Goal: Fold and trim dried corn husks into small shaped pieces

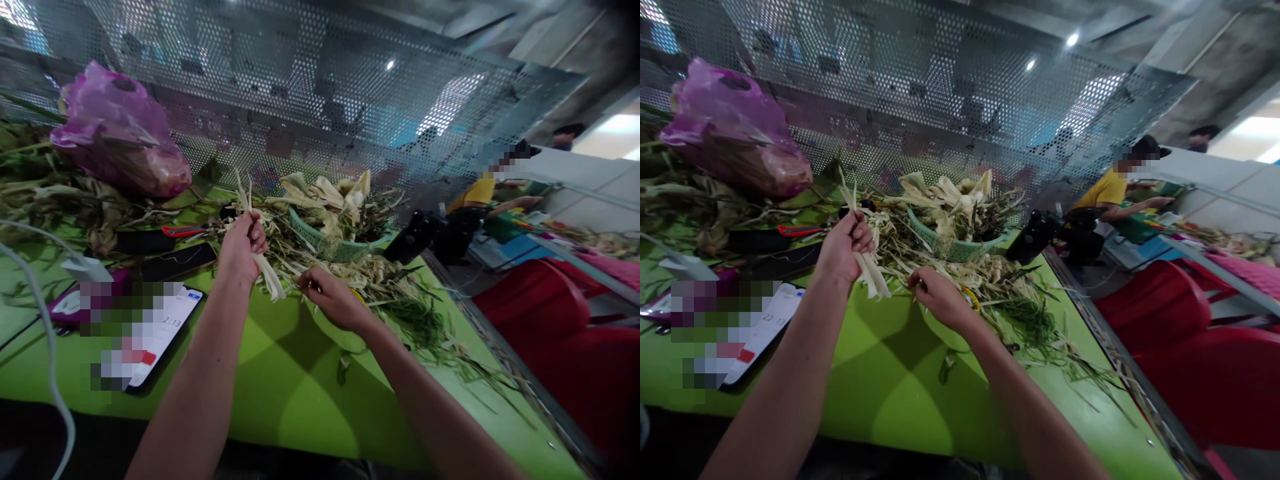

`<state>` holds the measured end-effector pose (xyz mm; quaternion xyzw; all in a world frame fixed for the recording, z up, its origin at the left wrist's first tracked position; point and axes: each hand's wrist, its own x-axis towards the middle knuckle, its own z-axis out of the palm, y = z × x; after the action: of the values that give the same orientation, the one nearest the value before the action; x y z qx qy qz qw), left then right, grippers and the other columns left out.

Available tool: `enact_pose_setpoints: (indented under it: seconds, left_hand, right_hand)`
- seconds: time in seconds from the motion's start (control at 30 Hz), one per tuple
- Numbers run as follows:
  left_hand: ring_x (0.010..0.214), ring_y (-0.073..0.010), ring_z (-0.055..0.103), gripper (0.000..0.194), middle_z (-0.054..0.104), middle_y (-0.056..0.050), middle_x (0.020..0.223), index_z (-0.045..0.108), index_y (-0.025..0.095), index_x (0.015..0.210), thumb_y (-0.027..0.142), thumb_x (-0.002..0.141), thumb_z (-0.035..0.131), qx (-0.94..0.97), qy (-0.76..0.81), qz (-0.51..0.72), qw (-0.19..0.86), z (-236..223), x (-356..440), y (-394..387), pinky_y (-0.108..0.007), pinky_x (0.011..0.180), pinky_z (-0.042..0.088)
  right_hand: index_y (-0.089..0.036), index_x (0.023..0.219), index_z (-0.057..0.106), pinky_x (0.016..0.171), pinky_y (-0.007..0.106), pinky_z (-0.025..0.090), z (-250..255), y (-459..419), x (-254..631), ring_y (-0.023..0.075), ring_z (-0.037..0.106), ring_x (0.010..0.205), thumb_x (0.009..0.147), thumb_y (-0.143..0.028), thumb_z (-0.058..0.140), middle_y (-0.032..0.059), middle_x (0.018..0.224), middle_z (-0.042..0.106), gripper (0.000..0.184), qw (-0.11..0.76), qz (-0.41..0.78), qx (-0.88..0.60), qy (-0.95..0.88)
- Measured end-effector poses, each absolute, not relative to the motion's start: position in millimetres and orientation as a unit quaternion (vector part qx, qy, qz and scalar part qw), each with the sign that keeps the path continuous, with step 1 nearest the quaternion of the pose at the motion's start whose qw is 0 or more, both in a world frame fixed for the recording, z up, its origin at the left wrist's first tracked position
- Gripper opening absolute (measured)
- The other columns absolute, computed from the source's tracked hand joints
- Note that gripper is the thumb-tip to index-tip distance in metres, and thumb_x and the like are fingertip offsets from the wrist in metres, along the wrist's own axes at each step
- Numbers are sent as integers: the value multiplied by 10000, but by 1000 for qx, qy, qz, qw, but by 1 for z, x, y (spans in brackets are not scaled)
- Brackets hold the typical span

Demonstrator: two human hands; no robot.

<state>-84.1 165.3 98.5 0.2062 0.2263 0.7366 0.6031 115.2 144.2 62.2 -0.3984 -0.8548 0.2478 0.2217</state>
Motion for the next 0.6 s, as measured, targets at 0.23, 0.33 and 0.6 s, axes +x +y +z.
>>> enact_pose_setpoints:
  seconds: [0.23,0.33,0.6]
  left_hand:
    - [309,-12,239,172,420,62,500,533,146,733,257,862,505,304,263,672,623,93,-74,166,-149,328,187]
    - [332,-4,254,162,508,28,572,546,138,751,270,842,532,351,292,639,618,91,-63,164,-148,347,179]
    - [396,-53,239,250,315,76,449,604,155,724,398,784,611,448,371,565,585,81,-27,158,-183,396,165]
  right_hand:
    - [-194,843,465,495,218,419,73,141,124,80,530,478,827,-287,554,-17,723,625,130,364,593,-372,-615]
    - [-179,843,506,526,219,448,79,145,129,85,550,520,779,-311,636,-28,666,601,195,392,578,-380,-606]
    - [-193,846,542,520,245,455,84,156,137,105,536,520,775,-276,621,-40,655,543,134,425,414,-414,-690]
